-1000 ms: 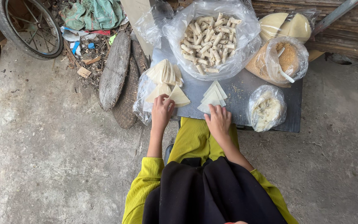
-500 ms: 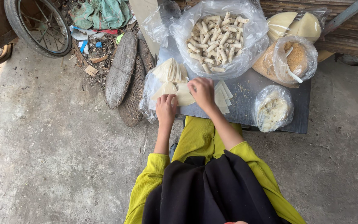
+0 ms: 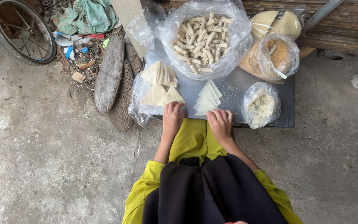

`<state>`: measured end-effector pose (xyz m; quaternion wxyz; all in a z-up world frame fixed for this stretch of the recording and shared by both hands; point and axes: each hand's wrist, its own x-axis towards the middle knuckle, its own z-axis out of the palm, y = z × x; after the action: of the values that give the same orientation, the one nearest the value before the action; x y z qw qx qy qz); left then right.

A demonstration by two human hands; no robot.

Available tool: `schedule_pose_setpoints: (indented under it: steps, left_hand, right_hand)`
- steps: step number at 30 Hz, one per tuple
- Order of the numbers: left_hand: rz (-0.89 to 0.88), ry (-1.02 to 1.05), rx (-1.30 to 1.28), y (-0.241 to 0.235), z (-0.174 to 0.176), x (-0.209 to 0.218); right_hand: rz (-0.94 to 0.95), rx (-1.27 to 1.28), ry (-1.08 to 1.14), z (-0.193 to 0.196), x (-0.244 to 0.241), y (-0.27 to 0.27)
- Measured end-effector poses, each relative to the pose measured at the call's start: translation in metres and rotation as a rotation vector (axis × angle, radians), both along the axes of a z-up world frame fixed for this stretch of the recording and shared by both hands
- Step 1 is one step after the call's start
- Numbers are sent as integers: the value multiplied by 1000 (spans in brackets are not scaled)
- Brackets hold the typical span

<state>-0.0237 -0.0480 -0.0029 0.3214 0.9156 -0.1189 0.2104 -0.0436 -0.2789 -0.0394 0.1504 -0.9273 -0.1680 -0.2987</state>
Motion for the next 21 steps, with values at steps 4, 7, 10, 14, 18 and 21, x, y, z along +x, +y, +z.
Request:
schedule_pose_setpoints:
  steps: [4,7,10,14,18,21]
  left_hand:
    - [-151,19,-45,-24,0,-5]
    - [-233,38,-12,-30,0,-8]
    - [-274,27,70,-32,-1,-9]
    - [-269,24,99,-32,-3,-14]
    - [-247,27,89,-35,-2,-16]
    - [-216,11,49,-45,0,-18]
  right_hand:
    - [-83,50,5,4,-15,13]
    - [-107,36,23,12,-14,19]
    - [-72,35,79,14,-16,12]
    - [0,75,195,3,-29,-15]
    - [-385,107,186,-7,-37,-62]
    - [-659,41,215,-2,-48,-106]
